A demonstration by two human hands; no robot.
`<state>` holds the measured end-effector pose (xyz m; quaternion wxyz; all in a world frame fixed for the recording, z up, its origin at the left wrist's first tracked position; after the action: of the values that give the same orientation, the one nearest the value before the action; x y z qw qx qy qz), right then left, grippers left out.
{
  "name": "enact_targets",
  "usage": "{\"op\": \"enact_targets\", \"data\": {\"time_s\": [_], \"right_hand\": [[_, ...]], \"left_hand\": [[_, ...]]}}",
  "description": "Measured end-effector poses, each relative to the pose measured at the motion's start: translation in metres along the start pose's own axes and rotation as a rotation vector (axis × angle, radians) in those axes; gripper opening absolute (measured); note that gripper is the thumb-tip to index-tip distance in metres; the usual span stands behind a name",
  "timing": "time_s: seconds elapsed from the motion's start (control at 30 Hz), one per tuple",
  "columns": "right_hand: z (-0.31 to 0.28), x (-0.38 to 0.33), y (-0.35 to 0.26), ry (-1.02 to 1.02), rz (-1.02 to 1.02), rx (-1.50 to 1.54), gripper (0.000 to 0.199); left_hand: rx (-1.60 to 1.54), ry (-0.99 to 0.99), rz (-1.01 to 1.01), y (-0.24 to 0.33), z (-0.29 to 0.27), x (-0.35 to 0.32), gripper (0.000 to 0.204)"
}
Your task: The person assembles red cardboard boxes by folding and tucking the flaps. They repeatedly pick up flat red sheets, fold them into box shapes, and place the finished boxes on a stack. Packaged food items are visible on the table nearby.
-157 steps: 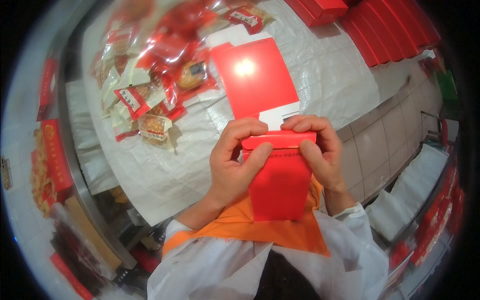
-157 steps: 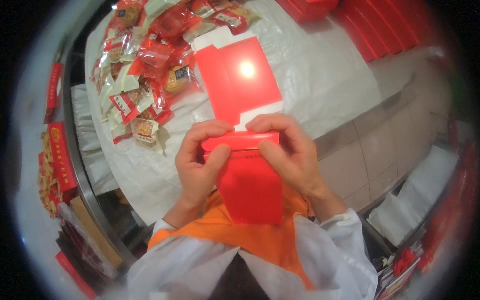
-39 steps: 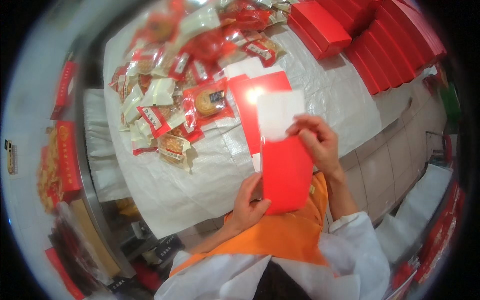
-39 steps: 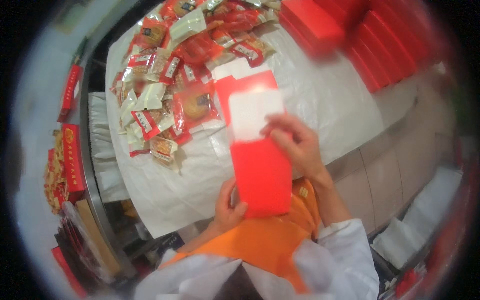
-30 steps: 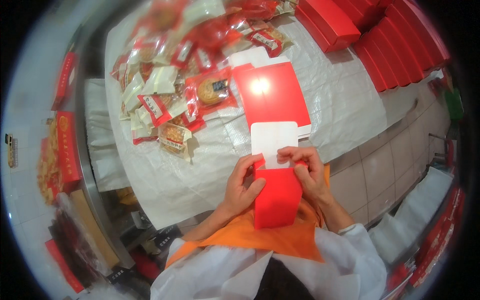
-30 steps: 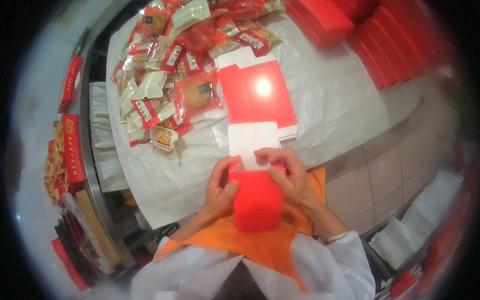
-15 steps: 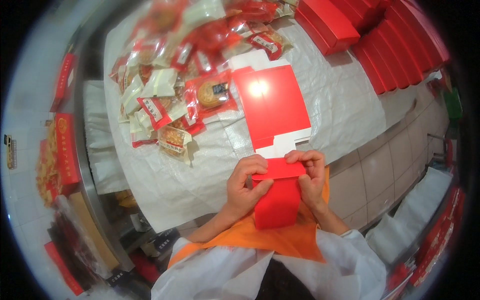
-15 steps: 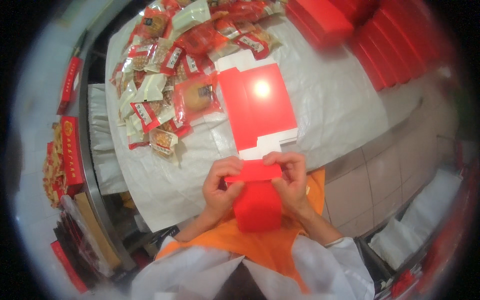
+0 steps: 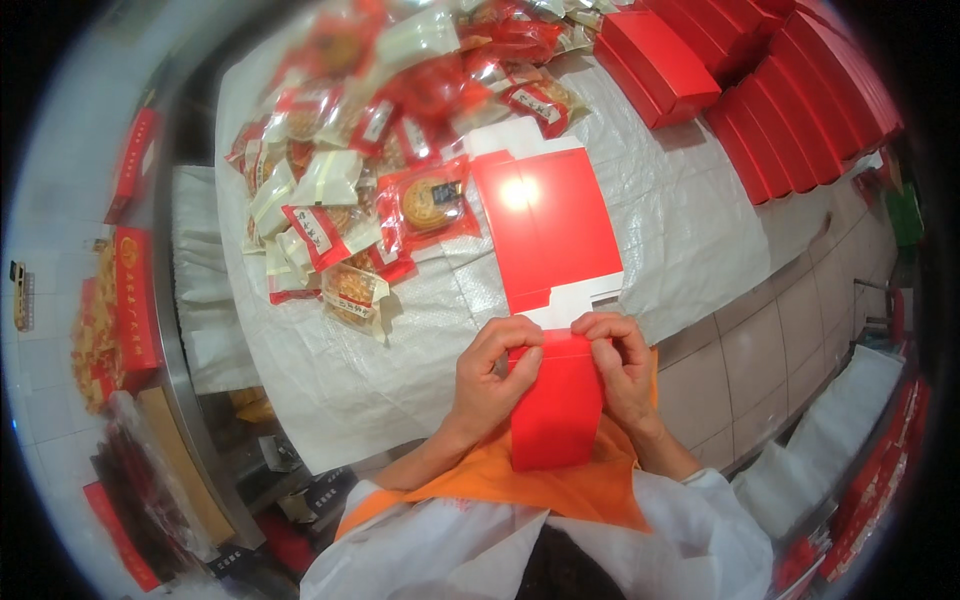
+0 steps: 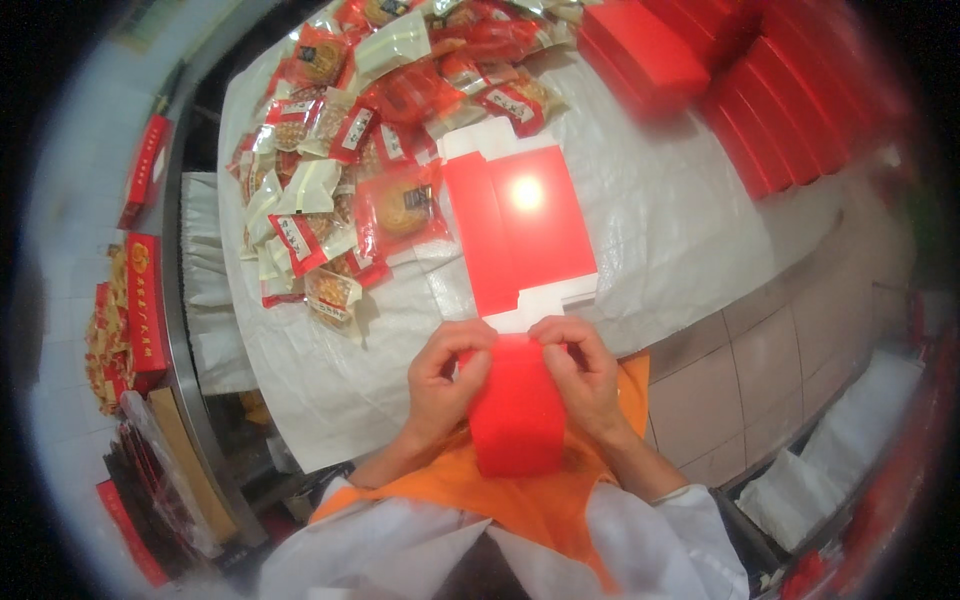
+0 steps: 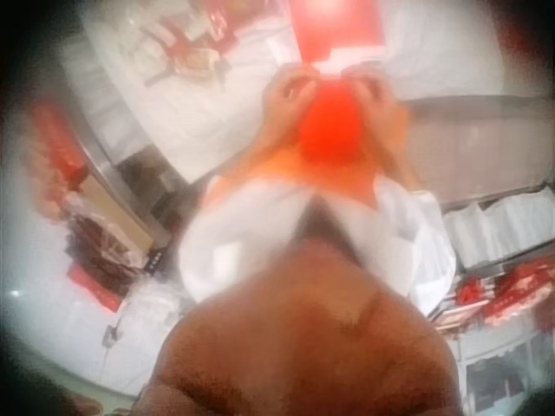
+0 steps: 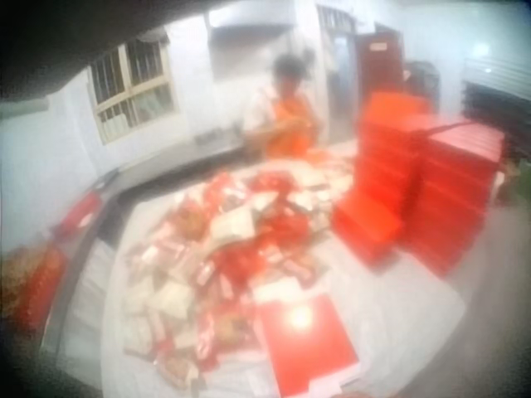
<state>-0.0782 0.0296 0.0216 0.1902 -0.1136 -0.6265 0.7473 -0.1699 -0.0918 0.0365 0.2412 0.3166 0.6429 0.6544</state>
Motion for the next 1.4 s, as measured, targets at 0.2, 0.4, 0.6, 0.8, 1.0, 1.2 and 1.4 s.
{"op": "enact_targets", "data": {"time_s": [0.2,0.4,0.6,0.8,1.0,1.2,1.4], "right_hand": [[-0.003,-0.006,0.008,-0.042,0.009,-0.025,0.011],[-0.004,0.001,-0.002,-0.228,0.083,-0.169,0.009],[-0.020,0.027,-0.014,-0.676,0.371,-0.549,0.027],[-0.138,0.117,-0.068,0.129,0.127,0.170,0.026],[-0.211,0.204,-0.032,0.423,-0.024,0.523,0.034],[-0.209,0.224,-0.006,0.449,0.109,0.637,0.042],[-0.204,0.218,-0.011,0.435,0.128,0.564,0.044]], "left_hand": [[0.073,-0.041,0.042,-0.001,0.002,-0.008,0.010],[0.023,-0.071,0.040,-0.005,0.007,-0.005,0.011],[0.147,-0.091,0.069,0.012,0.017,0.020,0.011],[-0.112,0.321,-0.034,-0.010,-0.053,0.028,0.013],[-0.122,0.334,-0.126,-0.044,-0.055,0.019,0.011],[0.020,0.418,-0.131,-0.087,-0.072,0.006,0.011],[0.124,0.370,-0.050,-0.078,-0.066,0.010,0.010]]}}
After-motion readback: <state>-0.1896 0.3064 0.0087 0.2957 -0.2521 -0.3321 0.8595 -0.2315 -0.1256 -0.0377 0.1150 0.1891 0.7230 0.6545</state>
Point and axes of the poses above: each hand's wrist, its own x-axis towards the middle knuckle, its own z-axis out of the palm, y = z × x, the point moved 10 cm from there along x, towards the middle knuckle, and after that the axes turned 7 degrees about -y, right-handed, at the moved point
